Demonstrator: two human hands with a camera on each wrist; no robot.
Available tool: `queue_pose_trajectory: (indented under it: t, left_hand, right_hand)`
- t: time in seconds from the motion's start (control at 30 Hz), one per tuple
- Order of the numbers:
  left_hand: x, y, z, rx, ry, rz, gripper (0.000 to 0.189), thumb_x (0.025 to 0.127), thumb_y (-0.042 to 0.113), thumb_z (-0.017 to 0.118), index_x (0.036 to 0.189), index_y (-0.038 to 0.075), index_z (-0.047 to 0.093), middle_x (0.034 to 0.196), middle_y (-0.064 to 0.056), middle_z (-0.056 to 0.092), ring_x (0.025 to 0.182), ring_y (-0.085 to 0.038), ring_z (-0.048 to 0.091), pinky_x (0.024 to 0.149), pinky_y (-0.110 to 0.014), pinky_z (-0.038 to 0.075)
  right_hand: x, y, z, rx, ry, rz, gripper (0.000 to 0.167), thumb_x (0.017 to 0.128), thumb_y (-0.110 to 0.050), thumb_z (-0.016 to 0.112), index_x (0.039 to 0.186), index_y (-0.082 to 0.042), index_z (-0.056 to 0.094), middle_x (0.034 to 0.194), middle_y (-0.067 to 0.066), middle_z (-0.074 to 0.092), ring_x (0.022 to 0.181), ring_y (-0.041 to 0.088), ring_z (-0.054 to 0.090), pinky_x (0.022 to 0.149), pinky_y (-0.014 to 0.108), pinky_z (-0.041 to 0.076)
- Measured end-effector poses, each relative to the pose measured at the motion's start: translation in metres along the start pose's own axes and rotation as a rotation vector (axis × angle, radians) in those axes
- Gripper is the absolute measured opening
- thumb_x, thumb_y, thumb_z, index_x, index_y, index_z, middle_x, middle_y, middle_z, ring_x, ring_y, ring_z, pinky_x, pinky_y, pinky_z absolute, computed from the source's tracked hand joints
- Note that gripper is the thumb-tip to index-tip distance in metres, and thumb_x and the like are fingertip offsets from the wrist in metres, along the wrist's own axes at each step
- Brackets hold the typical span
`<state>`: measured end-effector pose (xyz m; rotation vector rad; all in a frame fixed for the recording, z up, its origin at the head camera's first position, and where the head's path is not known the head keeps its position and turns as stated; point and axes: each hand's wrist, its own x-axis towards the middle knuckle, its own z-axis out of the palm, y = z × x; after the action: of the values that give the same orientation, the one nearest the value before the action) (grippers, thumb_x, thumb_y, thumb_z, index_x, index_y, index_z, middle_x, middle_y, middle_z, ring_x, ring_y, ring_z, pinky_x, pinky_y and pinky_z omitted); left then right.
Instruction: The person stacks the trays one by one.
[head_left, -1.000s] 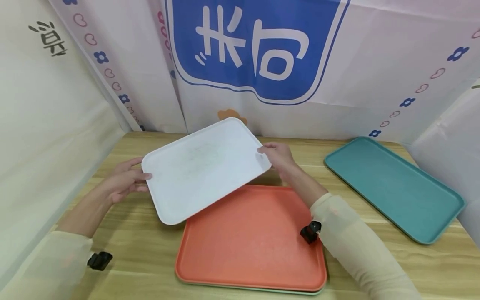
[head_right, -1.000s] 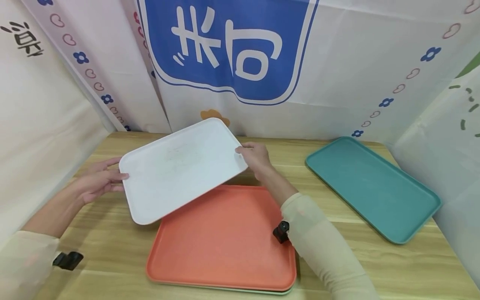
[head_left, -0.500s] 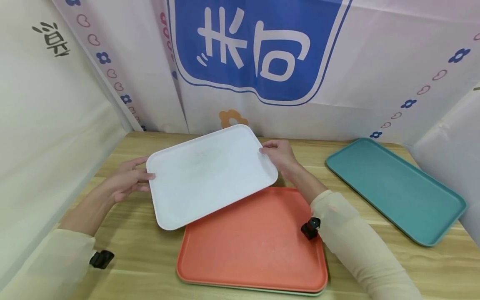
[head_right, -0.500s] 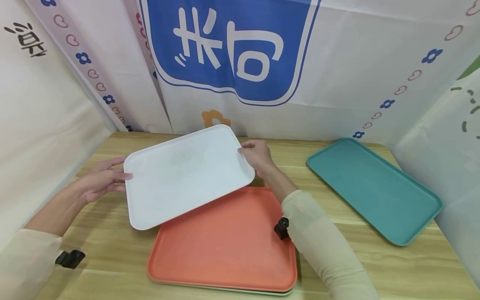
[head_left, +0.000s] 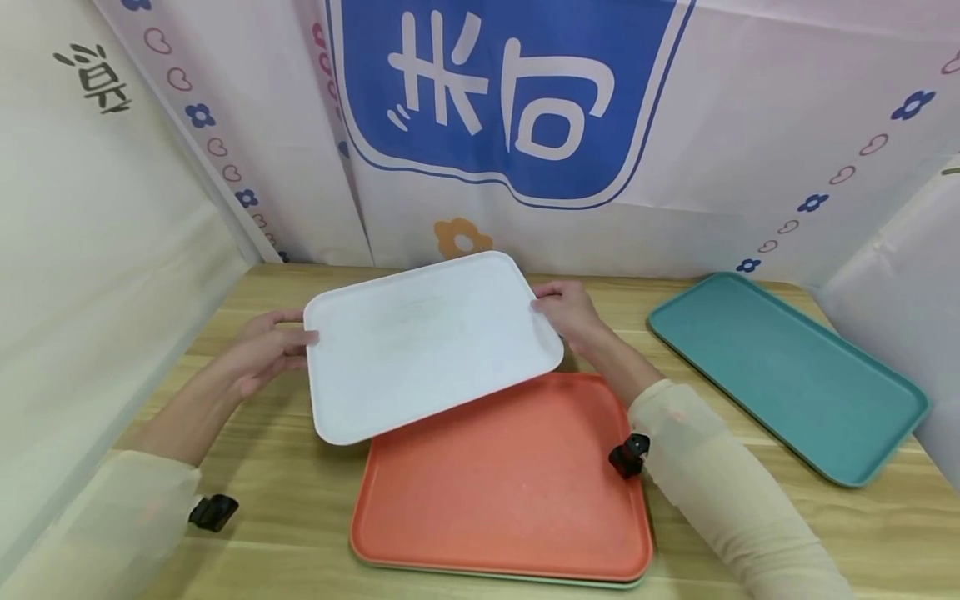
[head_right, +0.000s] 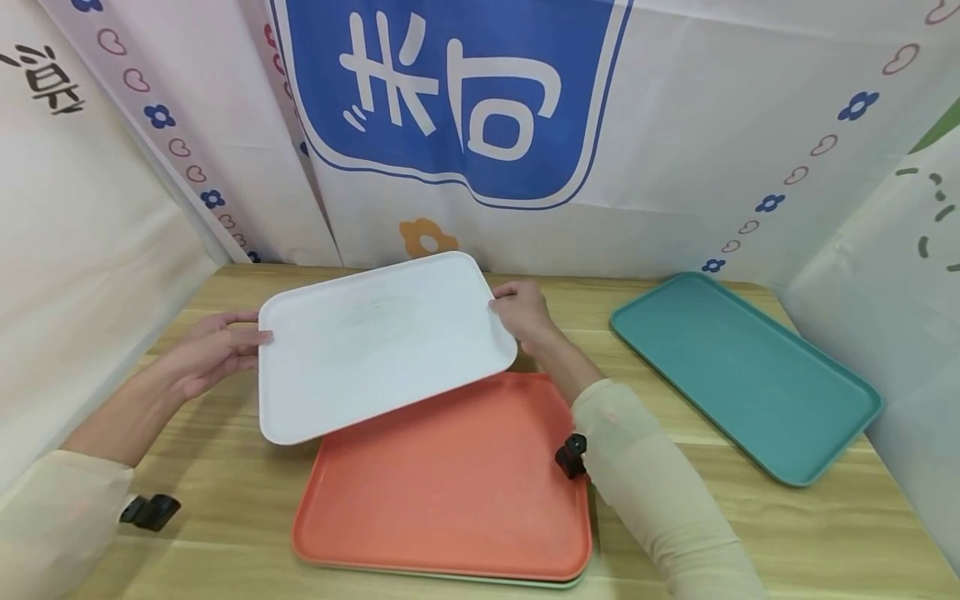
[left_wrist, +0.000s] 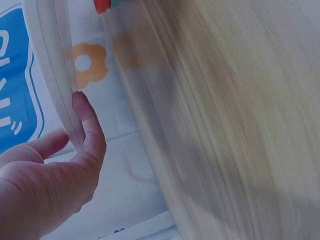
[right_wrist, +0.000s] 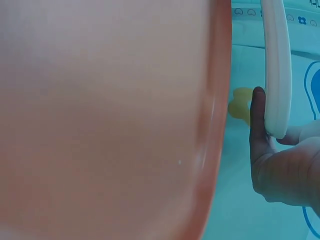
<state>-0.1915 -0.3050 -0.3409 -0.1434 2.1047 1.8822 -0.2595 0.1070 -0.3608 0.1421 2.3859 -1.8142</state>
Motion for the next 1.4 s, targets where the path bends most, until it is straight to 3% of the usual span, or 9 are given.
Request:
queue_pose_trajectory:
  t: [0.17,0.5,0.7,0.83,1.03,1.23,1.4]
  left_hand:
    - [0.001,0.004,0.008,-0.034,-0.003,0.031,0.080,0.101,-0.002,0.061,0.160,-0.010,0.008,0.094,0.004,0.072,0.087,-0.009,0.071,0.081,-0.023,0.060]
    - [0.005,0.006,0.018,0.020,-0.023,0.065,0.080,0.101,-0.003,0.060,0.162,-0.007,0.008,0.094,0.010,0.074,0.091,-0.005,0.070,0.081,-0.023,0.059]
    - [0.006,0.009,0.019,0.029,-0.025,0.056,0.081,0.102,-0.002,0.059,0.164,-0.003,0.006,0.095,0.010,0.072,0.088,-0.008,0.071,0.078,-0.027,0.061]
    - [0.007,0.011,0.024,0.065,-0.019,0.049,0.080,0.102,-0.001,0.059,0.164,-0.001,0.007,0.096,0.011,0.070,0.086,-0.008,0.071,0.076,-0.027,0.061]
    - [0.011,0.012,0.032,0.069,-0.008,0.057,0.079,0.102,-0.002,0.059,0.164,0.000,0.011,0.095,0.011,0.070,0.085,-0.007,0.070,0.076,-0.026,0.061]
    - [0.016,0.013,0.039,0.057,-0.016,0.054,0.079,0.102,-0.003,0.058,0.165,0.000,0.012,0.092,0.008,0.072,0.084,-0.009,0.070,0.075,-0.025,0.061]
    - [0.017,0.015,0.043,0.070,-0.026,0.055,0.078,0.102,-0.003,0.058,0.165,0.000,0.012,0.093,0.008,0.072,0.085,-0.010,0.070,0.077,-0.026,0.061]
  right_hand:
    - [0.000,0.004,-0.007,-0.019,0.015,-0.002,0.031,0.099,-0.002,0.059,0.127,0.010,0.063,0.127,0.024,0.063,0.107,0.029,0.061,0.092,0.036,0.054]
    - [-0.005,0.003,-0.018,-0.027,-0.010,0.011,0.032,0.100,-0.004,0.057,0.129,0.011,0.060,0.125,0.023,0.061,0.107,0.028,0.060,0.091,0.035,0.054]
    - [-0.008,-0.006,-0.024,-0.010,-0.034,0.039,0.035,0.102,-0.006,0.054,0.135,0.008,0.056,0.125,0.022,0.060,0.100,0.028,0.063,0.078,0.035,0.058]
    - [-0.011,-0.009,-0.030,-0.062,-0.058,0.038,0.038,0.103,-0.008,0.052,0.138,0.005,0.055,0.129,0.024,0.061,0.101,0.029,0.063,0.072,0.034,0.058]
    - [-0.015,-0.011,-0.043,-0.135,-0.093,0.026,0.039,0.104,-0.010,0.050,0.140,0.005,0.053,0.131,0.025,0.061,0.103,0.032,0.064,0.071,0.034,0.058]
    - [-0.017,-0.010,-0.050,-0.131,-0.107,0.036,0.039,0.103,-0.009,0.053,0.139,0.007,0.051,0.129,0.027,0.061,0.096,0.029,0.065,0.069,0.033,0.059]
    - [-0.020,-0.007,-0.057,-0.136,-0.131,0.061,0.044,0.103,-0.012,0.057,0.144,0.003,0.049,0.127,0.026,0.063,0.094,0.029,0.067,0.075,0.037,0.062]
